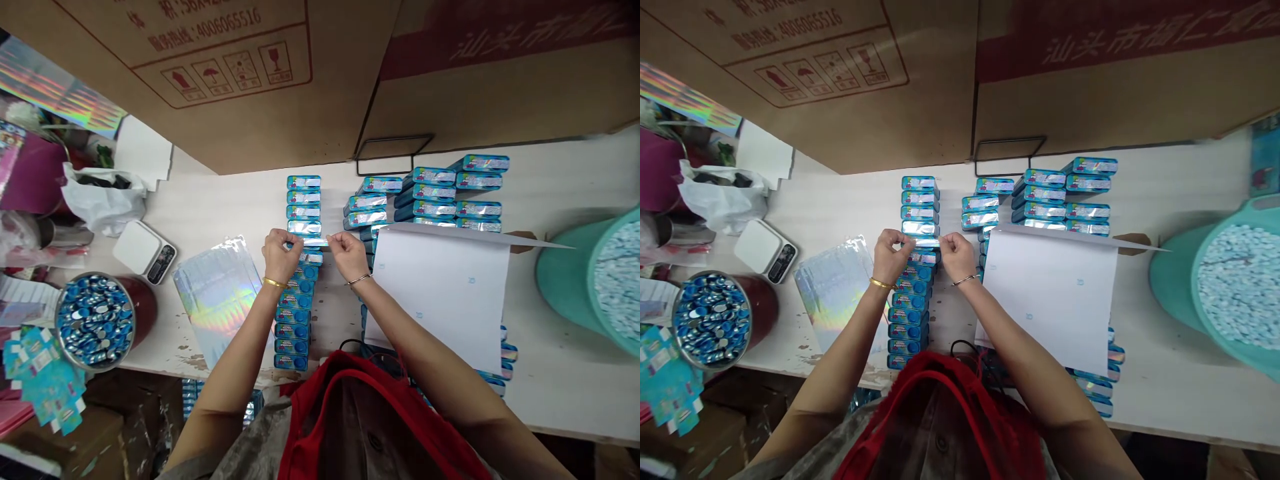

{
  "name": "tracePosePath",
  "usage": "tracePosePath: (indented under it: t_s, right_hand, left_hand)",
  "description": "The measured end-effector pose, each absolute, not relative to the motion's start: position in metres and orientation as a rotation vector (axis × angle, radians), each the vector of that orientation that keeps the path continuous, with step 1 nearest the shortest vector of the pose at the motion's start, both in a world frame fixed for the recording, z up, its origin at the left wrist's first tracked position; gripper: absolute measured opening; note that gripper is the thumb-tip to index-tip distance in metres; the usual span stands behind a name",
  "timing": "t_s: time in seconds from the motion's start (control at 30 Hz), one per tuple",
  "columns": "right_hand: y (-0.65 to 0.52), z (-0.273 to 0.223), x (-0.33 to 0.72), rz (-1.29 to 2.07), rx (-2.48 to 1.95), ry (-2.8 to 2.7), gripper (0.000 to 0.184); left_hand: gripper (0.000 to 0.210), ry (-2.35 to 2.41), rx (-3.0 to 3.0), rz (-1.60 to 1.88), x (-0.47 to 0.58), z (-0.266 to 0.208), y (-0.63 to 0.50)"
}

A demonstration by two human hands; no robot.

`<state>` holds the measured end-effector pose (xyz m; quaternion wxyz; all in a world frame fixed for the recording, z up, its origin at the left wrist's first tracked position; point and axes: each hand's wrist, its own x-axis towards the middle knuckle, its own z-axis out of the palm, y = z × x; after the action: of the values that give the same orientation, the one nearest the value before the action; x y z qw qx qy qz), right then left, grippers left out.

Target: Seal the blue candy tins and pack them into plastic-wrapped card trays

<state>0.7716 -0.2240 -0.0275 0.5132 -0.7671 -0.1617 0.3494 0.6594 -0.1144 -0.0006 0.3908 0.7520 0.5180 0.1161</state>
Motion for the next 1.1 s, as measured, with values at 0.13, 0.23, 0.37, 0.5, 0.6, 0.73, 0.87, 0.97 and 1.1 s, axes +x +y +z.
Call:
tracePosePath:
  t_s: [0.13, 0.23, 0.37, 0.5, 0.6, 0.73, 0.87, 0.97, 1.1]
  right_hand:
    - [-0.223, -0.036, 0.769, 0.851, -1.889, -0.403, 0.027]
    - [-0.223, -0.045, 0.765, 0.868, -1.890, -0.395, 0.025]
    - [-0.222, -0.055, 0.757, 0.886, -1.848, -0.386, 0.021]
    - [-0.224, -0.066, 0.749, 0.896, -1.777, -0.270, 0.020]
    - [-0.223, -0.078, 0.743, 0.926, -1.720, -0.183, 0.033]
    - [-0.216, -0.070, 0.742, 1.048, -1.812, -0.241, 0.031]
    - [-0.228, -0.003, 0.774, 0.839, -1.918, -0.675, 0.028]
    - [-0.258, 0.056, 0.821, 0.261, -2.094, -0.893, 0.032]
    - [-0.319, 0.077, 0.880, -0.059, -2.433, -0.884, 0.040]
  left_hand:
    - [0.010, 1.359, 2.060, 0.246, 0.661, -0.006, -0.117]
    - [0.010, 1.377, 2.111, 0.215, 0.661, -0.008, -0.120]
    - [0.010, 1.404, 2.113, 0.241, 0.658, -0.014, -0.123]
    - [0.047, 1.557, 1.755, 0.300, 0.654, -0.031, -0.117]
    - [0.072, 1.546, 1.408, 0.255, 0.651, -0.046, -0.109]
    - [0.088, 1.487, 1.391, 0.237, 0.646, -0.047, -0.100]
    - [0.078, 1.405, 1.762, 0.534, 0.661, -0.020, -0.103]
    - [0.046, 1.168, 1.819, 0.736, 0.706, 0.012, -0.115]
    - [0.023, 0.605, 1.930, 0.504, 0.792, 0.039, -0.139]
